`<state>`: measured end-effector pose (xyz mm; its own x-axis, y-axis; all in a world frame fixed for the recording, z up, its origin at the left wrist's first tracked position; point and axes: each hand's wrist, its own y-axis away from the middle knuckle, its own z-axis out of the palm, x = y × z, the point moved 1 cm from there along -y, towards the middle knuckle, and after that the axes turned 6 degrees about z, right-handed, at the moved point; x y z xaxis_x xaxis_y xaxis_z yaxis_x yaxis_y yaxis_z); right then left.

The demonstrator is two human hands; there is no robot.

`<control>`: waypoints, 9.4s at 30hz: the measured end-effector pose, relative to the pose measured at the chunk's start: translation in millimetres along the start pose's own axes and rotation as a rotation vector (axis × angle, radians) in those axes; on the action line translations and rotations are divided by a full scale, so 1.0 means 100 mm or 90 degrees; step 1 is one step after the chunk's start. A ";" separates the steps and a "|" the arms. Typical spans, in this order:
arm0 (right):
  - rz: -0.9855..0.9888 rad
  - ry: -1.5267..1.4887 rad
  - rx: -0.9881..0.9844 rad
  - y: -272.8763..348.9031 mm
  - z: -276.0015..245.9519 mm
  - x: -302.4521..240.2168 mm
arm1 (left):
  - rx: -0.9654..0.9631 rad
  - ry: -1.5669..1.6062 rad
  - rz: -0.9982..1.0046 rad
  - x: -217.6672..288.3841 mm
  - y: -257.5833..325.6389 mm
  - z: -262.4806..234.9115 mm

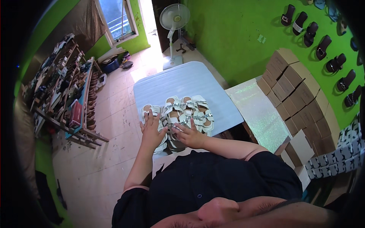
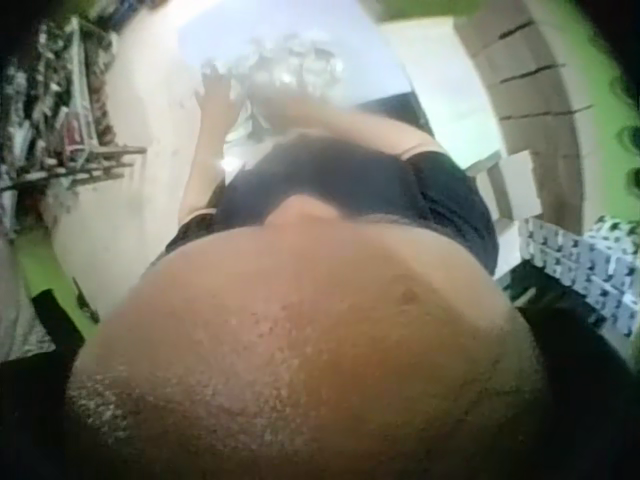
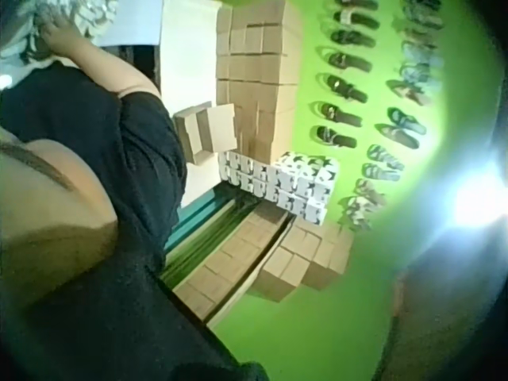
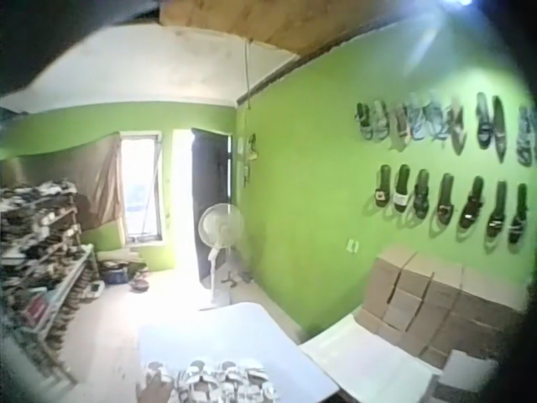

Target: Packing finished white sandals into shoe boxes and organizing them in a warehouse setting.

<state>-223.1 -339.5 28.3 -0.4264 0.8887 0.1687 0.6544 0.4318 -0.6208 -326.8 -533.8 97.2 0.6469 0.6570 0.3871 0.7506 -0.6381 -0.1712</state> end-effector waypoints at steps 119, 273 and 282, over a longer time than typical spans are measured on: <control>1.118 0.268 -0.220 6.02 -4.01 0.12 | -0.438 -0.071 1.029 6.34 0.17 3.87; 1.195 0.443 0.006 3.70 -5.02 -0.80 | -0.477 0.591 1.319 6.72 -0.15 2.62; 1.162 0.553 0.084 4.28 -5.57 -1.12 | -0.302 0.569 1.310 7.10 0.17 3.00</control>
<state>452.7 -168.5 170.6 0.9286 0.0279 -0.3700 -0.1703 -0.8540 -0.4916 185.3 41.7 97.4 -0.0574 -0.9730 0.2234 -0.7715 -0.0988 -0.6285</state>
